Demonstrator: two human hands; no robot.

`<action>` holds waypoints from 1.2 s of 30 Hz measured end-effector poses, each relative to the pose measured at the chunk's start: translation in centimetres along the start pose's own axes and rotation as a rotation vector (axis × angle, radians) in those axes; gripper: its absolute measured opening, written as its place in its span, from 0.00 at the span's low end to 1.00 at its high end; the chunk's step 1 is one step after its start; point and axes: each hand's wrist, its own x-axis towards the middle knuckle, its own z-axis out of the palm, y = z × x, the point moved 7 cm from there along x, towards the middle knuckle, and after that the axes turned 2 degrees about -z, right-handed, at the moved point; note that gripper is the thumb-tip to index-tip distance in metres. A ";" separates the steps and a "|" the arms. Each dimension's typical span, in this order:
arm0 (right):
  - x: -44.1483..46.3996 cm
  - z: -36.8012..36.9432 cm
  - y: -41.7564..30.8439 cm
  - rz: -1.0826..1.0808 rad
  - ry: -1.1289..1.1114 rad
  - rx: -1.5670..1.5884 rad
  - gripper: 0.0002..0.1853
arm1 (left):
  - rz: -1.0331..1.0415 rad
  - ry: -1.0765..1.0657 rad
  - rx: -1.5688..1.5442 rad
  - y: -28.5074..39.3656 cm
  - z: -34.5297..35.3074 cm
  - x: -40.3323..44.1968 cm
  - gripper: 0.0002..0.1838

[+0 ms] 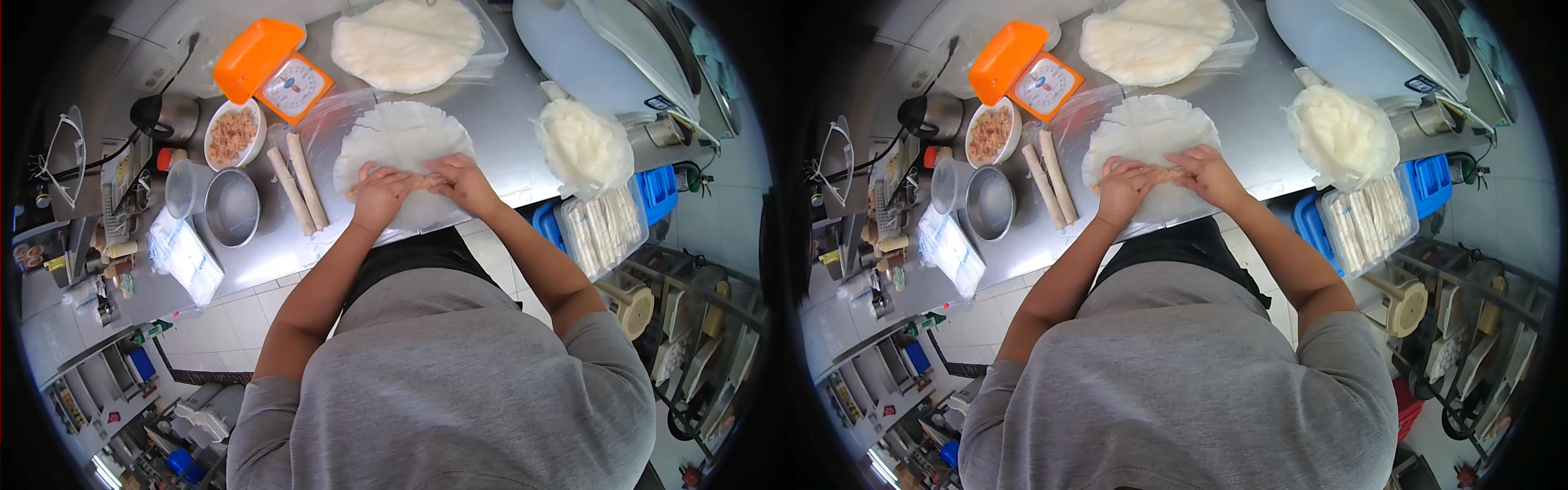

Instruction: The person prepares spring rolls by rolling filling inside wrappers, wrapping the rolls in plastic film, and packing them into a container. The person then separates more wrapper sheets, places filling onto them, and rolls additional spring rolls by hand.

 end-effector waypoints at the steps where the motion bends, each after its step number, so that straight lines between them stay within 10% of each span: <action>1: 0.1 -0.2 0.1 0.072 -0.006 0.069 0.30 | -0.013 -0.009 -0.003 0.3 -0.2 0.0 0.11; 17: -3.5 -3.6 -1.7 -0.054 -0.028 -0.100 0.30 | -0.061 -0.192 -0.103 1.0 -4.9 -2.6 0.26; 23: -4.4 -0.7 -1.2 -0.146 -0.154 -0.267 0.22 | -0.056 -0.212 0.097 -1.1 -3.0 -6.7 0.13; 36: 1.4 -1.8 2.8 0.173 0.228 -0.158 0.06 | -0.671 0.102 -0.117 -7.1 -3.1 -3.2 0.09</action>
